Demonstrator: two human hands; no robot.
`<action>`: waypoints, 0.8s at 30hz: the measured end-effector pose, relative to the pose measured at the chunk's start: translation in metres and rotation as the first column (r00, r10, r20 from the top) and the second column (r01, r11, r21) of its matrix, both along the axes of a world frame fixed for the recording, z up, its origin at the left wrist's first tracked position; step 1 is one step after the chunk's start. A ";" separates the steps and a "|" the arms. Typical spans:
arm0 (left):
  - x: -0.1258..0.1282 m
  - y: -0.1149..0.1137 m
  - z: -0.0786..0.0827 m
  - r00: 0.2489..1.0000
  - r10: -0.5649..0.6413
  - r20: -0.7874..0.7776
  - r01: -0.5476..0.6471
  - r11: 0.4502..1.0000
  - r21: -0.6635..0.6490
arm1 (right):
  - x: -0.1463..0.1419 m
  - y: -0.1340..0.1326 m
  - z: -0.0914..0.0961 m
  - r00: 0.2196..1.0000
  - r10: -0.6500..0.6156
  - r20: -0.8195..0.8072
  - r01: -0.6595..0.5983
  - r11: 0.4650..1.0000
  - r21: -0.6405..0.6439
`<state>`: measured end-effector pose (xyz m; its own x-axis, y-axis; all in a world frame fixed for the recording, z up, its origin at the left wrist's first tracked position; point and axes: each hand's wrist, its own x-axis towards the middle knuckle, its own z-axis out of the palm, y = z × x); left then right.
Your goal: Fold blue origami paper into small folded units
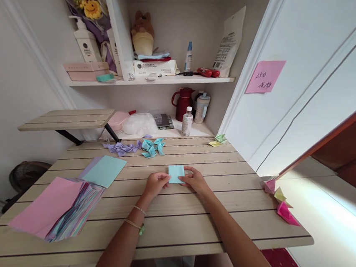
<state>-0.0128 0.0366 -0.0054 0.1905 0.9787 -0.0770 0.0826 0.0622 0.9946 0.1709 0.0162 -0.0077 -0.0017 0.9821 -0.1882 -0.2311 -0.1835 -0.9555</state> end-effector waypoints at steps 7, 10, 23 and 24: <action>-0.005 -0.009 0.009 0.945 0.034 -0.324 0.040 0.975 0.219 | -0.002 -0.002 -0.004 0.999 0.005 0.048 -0.006 1.000 0.018; -0.010 -0.011 0.013 0.853 0.155 -0.498 0.066 0.915 0.397 | -0.003 -0.002 -0.005 0.995 -0.009 0.095 0.009 1.000 0.001; -0.016 -0.014 0.004 0.675 0.152 -0.722 0.408 0.738 0.537 | -0.007 -0.001 -0.008 0.962 -0.015 0.273 0.012 1.000 0.011; -0.016 -0.013 0.003 0.673 0.159 -0.722 0.396 0.747 0.534 | -0.006 -0.002 -0.008 0.953 -0.013 0.303 0.007 1.000 0.021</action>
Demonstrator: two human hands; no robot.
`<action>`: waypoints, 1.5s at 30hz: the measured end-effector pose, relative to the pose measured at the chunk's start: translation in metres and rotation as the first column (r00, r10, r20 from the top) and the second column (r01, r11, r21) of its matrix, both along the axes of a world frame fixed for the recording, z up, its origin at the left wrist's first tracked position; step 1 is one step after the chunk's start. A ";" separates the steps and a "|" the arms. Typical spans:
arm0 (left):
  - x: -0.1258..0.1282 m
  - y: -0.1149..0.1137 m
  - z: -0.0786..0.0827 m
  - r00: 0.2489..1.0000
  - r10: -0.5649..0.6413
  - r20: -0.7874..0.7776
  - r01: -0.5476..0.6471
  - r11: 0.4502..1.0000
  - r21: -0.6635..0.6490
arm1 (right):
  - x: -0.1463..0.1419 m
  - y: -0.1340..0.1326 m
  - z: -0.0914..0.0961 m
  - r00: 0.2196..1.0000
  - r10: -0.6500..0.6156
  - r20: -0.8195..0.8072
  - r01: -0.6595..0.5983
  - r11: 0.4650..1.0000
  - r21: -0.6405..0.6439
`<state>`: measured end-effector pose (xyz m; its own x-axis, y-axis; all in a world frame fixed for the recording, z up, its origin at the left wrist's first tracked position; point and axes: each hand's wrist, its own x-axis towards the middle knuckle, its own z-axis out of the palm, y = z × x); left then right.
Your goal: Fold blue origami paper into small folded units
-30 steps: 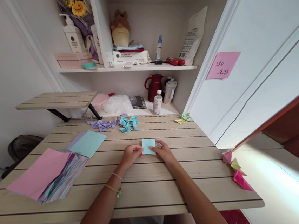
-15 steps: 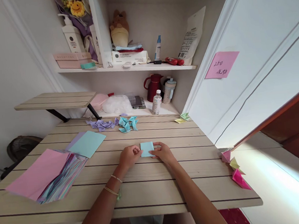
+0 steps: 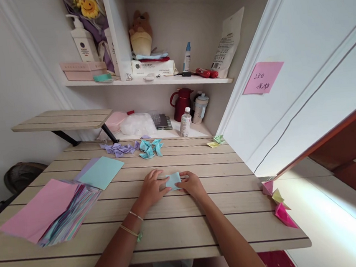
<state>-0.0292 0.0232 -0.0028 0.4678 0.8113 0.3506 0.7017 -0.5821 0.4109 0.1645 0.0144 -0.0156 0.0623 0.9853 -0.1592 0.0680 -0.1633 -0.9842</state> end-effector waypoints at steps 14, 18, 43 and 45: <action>0.007 -0.003 0.000 0.993 0.097 -0.065 -0.098 0.995 -0.004 | 0.029 -0.001 0.012 0.679 0.008 0.734 -0.254 0.941 0.225; 0.019 -0.009 0.003 0.988 0.106 -0.109 -0.099 0.993 0.064 | 0.030 0.002 0.006 0.657 0.019 0.754 -0.264 0.942 0.206; 0.025 0.003 -0.003 0.978 -0.159 -0.133 0.147 0.984 -0.097 | 0.003 -0.026 0.010 0.584 -0.225 0.780 0.149 0.974 0.170; 0.025 0.002 -0.002 0.979 -0.153 -0.132 0.142 0.986 -0.092 | 0.003 -0.022 0.010 0.594 -0.214 0.775 0.149 0.977 0.156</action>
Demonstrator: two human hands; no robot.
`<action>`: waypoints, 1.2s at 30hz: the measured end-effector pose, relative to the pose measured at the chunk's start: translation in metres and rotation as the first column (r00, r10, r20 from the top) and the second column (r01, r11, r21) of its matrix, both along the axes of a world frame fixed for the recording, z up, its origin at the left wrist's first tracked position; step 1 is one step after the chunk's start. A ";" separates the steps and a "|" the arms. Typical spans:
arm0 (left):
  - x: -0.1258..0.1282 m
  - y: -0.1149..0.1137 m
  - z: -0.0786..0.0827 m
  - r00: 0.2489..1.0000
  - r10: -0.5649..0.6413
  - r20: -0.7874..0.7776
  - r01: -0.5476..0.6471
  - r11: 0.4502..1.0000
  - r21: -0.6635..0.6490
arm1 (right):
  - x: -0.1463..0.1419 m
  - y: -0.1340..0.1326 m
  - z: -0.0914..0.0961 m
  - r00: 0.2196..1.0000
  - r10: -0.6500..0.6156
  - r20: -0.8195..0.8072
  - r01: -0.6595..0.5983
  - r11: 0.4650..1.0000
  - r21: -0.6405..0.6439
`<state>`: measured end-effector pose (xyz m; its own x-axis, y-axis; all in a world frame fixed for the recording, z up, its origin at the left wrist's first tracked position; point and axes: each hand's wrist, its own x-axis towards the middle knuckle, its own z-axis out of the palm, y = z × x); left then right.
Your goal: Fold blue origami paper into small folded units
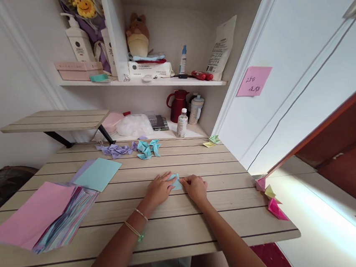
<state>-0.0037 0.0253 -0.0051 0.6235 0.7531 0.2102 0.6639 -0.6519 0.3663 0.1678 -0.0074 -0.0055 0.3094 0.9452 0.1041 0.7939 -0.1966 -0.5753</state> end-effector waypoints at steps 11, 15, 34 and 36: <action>0.001 -0.001 -0.002 0.999 0.011 -0.037 -0.010 0.999 0.046 | -0.005 0.023 0.002 0.998 -0.060 0.026 0.061 0.998 -0.023; 0.001 -0.001 -0.004 0.997 -0.017 -0.073 0.021 0.998 0.054 | -0.006 0.034 0.003 0.998 -0.058 0.029 0.059 0.998 -0.015; -0.014 0.013 -0.007 0.939 0.170 0.299 -0.152 0.985 -0.081 | 0.027 0.034 0.008 0.859 0.497 -0.121 -0.497 0.867 0.033; -0.016 0.017 -0.010 0.919 0.208 0.335 -0.171 0.976 -0.136 | 0.028 0.034 0.010 0.823 0.564 -0.064 -0.563 0.826 0.036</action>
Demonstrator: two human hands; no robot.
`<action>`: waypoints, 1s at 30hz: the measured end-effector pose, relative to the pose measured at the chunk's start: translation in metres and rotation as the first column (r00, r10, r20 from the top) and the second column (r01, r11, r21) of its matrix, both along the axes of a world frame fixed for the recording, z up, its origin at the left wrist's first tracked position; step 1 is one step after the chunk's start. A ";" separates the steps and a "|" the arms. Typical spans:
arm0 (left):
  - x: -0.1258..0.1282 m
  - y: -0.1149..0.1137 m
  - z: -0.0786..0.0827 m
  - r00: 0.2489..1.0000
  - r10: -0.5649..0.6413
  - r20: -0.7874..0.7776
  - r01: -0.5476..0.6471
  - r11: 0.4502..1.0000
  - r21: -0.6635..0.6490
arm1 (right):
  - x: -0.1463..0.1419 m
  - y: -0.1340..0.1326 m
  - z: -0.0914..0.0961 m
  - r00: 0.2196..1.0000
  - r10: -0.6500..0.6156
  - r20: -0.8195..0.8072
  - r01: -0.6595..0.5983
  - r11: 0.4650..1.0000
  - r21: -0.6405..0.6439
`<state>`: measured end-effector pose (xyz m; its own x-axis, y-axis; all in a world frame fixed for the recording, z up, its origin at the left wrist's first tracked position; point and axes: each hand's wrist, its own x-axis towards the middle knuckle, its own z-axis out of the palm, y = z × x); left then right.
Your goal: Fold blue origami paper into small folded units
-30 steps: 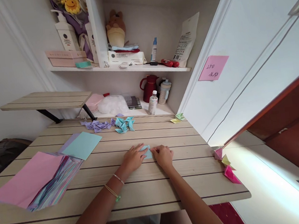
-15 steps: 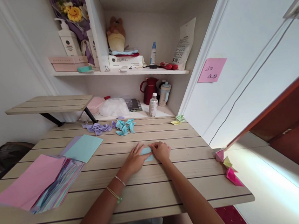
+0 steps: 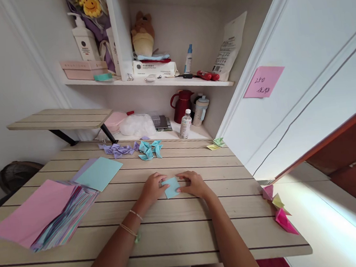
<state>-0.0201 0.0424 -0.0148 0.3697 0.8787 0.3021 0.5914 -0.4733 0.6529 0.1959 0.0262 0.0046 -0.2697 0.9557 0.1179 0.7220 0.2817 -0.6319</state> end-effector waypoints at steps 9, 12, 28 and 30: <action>0.000 0.004 0.002 0.991 0.069 0.118 -0.056 0.992 -0.115 | -0.003 0.000 -0.003 0.986 0.156 0.061 -0.162 0.981 0.104; -0.001 0.007 0.002 0.977 0.086 0.197 -0.057 0.987 -0.148 | -0.003 0.000 0.001 0.986 0.167 -0.013 -0.165 0.980 0.111; 0.004 0.012 0.009 0.903 0.121 0.412 0.021 0.945 -0.326 | -0.017 0.014 -0.021 0.605 -0.190 -0.774 0.102 0.982 -0.162; 0.008 0.013 0.009 0.871 0.033 0.490 0.200 0.887 -0.416 | -0.017 0.015 -0.019 0.560 -0.176 -0.810 0.064 0.983 -0.170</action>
<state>-0.0119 0.0550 -0.0058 0.3628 0.9307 0.0469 0.1276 -0.0994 0.9868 0.1784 0.0416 -0.0148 0.0077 0.9925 0.1221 -0.1001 0.1223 -0.9874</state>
